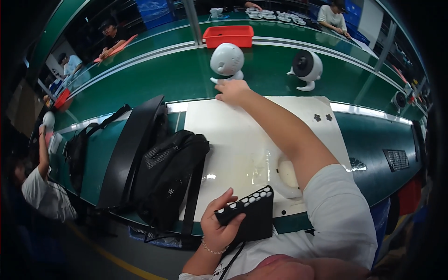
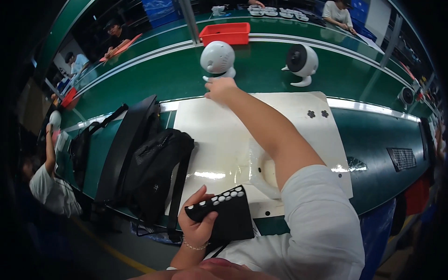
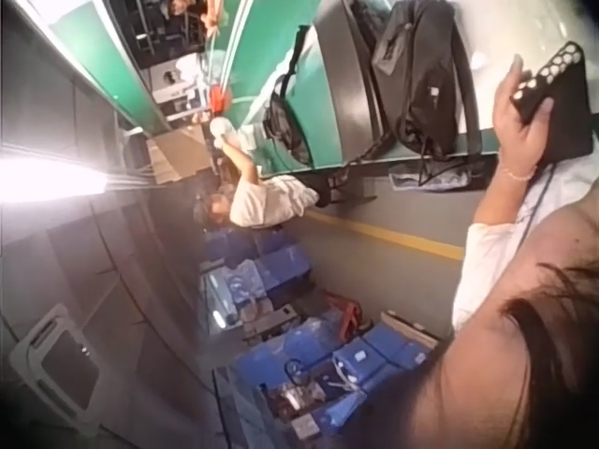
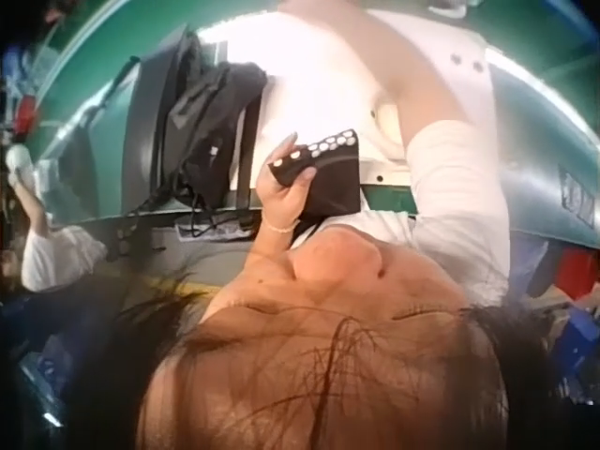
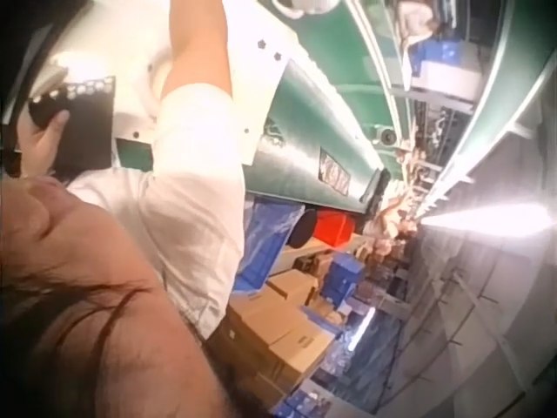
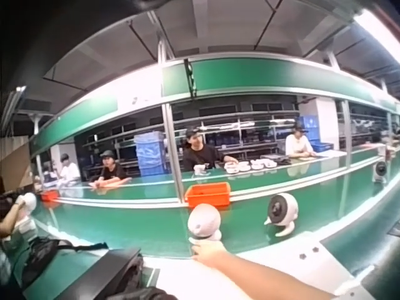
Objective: Assembling a security camera by fitting the plastic housing and electronic components together.
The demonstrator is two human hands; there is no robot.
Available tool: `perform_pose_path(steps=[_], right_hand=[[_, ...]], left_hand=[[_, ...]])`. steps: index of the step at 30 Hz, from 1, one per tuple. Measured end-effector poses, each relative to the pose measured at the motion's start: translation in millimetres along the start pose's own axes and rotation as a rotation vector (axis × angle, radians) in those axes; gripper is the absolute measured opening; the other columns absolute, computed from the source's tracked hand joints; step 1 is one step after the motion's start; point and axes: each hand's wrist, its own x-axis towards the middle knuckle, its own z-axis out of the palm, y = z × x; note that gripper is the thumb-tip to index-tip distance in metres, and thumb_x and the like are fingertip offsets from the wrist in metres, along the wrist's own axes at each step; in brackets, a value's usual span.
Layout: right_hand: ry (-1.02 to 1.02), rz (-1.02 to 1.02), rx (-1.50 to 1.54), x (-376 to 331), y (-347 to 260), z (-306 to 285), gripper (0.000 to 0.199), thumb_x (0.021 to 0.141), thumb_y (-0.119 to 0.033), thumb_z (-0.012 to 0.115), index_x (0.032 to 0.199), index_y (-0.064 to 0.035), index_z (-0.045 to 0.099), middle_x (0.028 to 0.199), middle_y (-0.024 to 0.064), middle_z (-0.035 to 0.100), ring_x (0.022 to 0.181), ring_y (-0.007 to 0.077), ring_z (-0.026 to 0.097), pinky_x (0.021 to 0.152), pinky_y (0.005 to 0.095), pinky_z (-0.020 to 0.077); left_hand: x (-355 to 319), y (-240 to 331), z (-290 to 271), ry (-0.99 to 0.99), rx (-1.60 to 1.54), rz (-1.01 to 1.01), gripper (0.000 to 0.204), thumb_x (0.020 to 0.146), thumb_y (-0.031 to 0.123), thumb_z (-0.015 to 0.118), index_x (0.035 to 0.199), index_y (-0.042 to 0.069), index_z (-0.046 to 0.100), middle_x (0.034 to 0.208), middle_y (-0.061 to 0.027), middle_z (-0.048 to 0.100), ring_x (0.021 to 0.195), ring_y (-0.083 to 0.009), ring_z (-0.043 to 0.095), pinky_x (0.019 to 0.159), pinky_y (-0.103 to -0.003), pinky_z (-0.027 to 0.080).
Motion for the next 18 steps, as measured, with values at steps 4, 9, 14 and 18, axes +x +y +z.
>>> perform_pose_path(steps=[4,9,14,18], right_hand=[[0.033,0.180,0.105,4,5,2,0.067,0.077,-0.057,0.045,0.128,-0.0137,0.036,0.132,0.0084,0.036,0.115,0.0238,0.042,0.090,0.0346,0.0390],[0.230,0.358,0.040,-16,35,1,0.047,0.078,-0.040,0.054,0.116,-0.0120,0.047,0.121,0.0093,0.044,0.104,0.0260,0.050,0.084,0.0369,0.0434],[0.459,0.324,0.275,-59,73,-59,0.027,0.081,-0.030,0.053,0.086,-0.0038,0.058,0.082,0.0121,0.061,0.073,0.0254,0.059,0.062,0.0362,0.0463],[0.368,0.373,1.336,-162,75,-97,0.031,0.082,-0.035,0.054,0.090,-0.0054,0.055,0.072,0.0004,0.054,0.061,0.0085,0.051,0.053,0.0232,0.0414]], left_hand=[[1,-2,-2,-0.025,0.074,0.056,0.030,0.066,0.001,0.068,0.095,-0.003,0.060,0.113,-0.0127,0.054,0.087,-0.0183,0.059,0.074,-0.026,0.046],[3,1,-2,-0.049,0.107,0.051,0.022,0.067,0.002,0.068,0.088,-0.001,0.062,0.110,-0.0129,0.056,0.089,-0.0179,0.058,0.076,-0.025,0.045],[2,0,3,0.007,0.066,0.060,0.022,0.069,0.002,0.067,0.090,-0.002,0.061,0.103,-0.0118,0.058,0.084,-0.0161,0.058,0.073,-0.023,0.044],[-3,0,2,-0.009,-0.061,0.069,0.028,0.070,0.003,0.068,0.096,-0.003,0.059,0.091,-0.0084,0.059,0.075,-0.0110,0.056,0.068,-0.020,0.043]])
